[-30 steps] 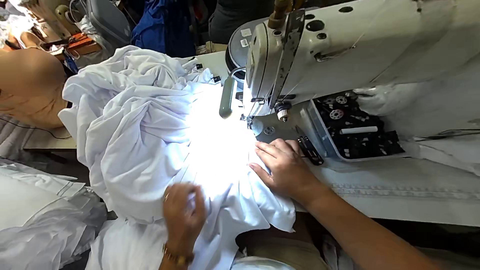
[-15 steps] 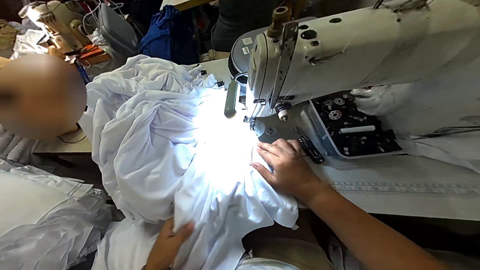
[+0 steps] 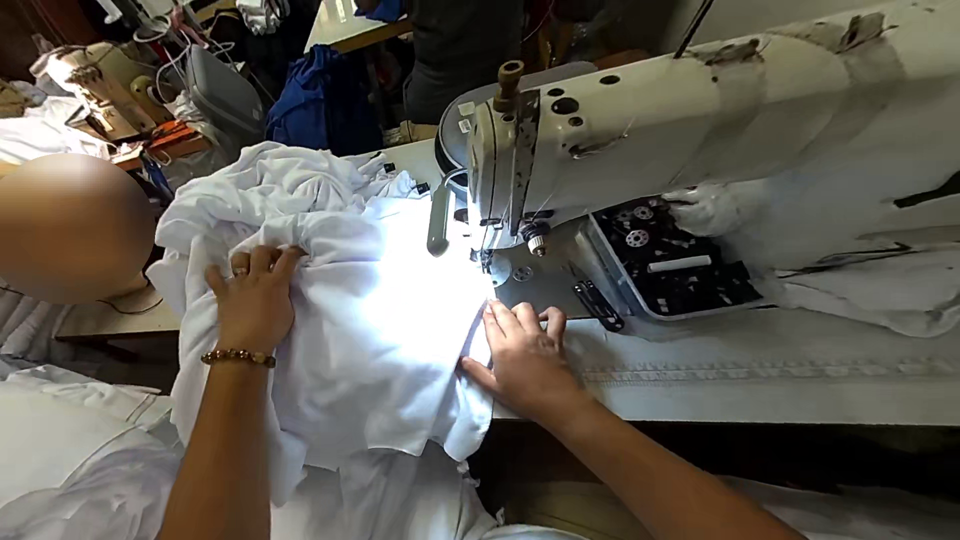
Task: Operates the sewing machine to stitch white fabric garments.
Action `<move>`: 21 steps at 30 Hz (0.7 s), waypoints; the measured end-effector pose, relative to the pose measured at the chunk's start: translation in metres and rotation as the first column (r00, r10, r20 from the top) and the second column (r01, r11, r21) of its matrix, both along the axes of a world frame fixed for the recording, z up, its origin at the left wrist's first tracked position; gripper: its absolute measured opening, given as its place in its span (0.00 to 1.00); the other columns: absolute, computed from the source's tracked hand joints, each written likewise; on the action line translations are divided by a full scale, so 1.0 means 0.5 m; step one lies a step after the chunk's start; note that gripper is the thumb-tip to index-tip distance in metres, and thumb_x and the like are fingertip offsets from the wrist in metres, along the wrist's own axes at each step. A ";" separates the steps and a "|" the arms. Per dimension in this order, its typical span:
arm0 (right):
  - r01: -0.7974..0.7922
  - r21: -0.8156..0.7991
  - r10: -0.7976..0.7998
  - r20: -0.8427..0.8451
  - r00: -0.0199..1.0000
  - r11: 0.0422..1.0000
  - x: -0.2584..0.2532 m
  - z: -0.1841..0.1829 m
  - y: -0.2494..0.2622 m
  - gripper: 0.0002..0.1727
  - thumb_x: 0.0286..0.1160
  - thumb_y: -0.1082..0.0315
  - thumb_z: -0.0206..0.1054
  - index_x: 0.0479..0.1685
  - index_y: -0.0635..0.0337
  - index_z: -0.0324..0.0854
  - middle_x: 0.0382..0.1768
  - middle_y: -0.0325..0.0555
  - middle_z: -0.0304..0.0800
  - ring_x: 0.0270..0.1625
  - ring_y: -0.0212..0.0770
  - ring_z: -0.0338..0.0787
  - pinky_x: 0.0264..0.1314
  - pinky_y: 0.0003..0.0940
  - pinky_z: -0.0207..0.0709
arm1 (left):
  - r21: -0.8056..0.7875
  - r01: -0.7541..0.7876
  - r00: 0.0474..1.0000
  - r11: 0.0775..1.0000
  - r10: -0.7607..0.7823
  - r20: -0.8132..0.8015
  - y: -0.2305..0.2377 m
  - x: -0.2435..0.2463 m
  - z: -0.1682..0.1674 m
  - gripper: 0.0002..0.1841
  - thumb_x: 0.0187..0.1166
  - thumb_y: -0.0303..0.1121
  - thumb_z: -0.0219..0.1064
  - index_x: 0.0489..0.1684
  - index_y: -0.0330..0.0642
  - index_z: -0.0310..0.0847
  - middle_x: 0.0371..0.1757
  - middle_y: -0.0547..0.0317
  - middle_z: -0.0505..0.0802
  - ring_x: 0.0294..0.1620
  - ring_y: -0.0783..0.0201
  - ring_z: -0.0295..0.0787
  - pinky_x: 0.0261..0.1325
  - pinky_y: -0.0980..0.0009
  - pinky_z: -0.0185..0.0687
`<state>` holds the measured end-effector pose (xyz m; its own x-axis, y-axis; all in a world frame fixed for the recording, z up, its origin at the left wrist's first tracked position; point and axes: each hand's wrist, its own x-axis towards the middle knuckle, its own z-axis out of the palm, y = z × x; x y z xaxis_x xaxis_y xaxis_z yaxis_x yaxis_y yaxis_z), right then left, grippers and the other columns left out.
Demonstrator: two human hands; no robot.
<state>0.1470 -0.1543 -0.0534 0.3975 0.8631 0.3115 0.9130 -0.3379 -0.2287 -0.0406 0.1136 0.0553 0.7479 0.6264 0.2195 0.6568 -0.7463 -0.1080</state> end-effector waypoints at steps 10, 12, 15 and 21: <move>-0.027 -0.013 0.027 -0.013 1.000 1.000 0.001 0.001 -0.010 0.35 0.68 0.40 0.70 0.54 0.69 0.89 0.69 0.64 0.84 0.69 0.67 0.83 0.70 0.74 0.61 | -0.262 0.471 0.882 0.842 -0.453 0.129 -0.255 0.217 -0.161 0.29 0.90 0.57 0.43 0.86 0.62 0.72 0.89 0.66 0.73 0.91 0.53 0.62 0.85 0.24 0.32; -0.031 0.028 0.030 0.049 0.998 0.999 0.004 -0.017 -0.012 0.44 0.76 0.32 0.57 0.60 0.71 0.87 0.69 0.64 0.85 0.66 0.65 0.85 0.68 0.73 0.62 | -0.342 0.333 0.934 0.879 -0.358 -0.011 -0.227 0.236 -0.187 0.31 0.91 0.60 0.37 0.93 0.68 0.58 0.95 0.71 0.62 0.96 0.56 0.48 0.89 0.29 0.19; -0.028 0.043 0.026 0.058 0.998 0.999 0.007 -0.025 -0.013 0.47 0.78 0.31 0.51 0.63 0.72 0.85 0.69 0.63 0.85 0.66 0.64 0.85 0.69 0.72 0.64 | -0.311 0.261 0.957 0.914 -0.287 -0.042 -0.223 0.245 -0.181 0.32 0.90 0.60 0.42 0.93 0.64 0.59 0.95 0.69 0.61 0.96 0.54 0.49 0.91 0.34 0.24; -0.082 -0.006 0.082 -0.056 0.995 0.997 0.019 -0.008 -0.022 0.45 0.75 0.31 0.58 0.68 0.67 0.84 0.72 0.60 0.83 0.70 0.63 0.83 0.70 0.70 0.65 | -0.245 0.348 0.930 0.905 -0.366 -0.030 -0.225 0.225 -0.171 0.30 0.90 0.53 0.53 0.89 0.54 0.67 0.92 0.56 0.68 0.91 0.48 0.62 0.89 0.33 0.37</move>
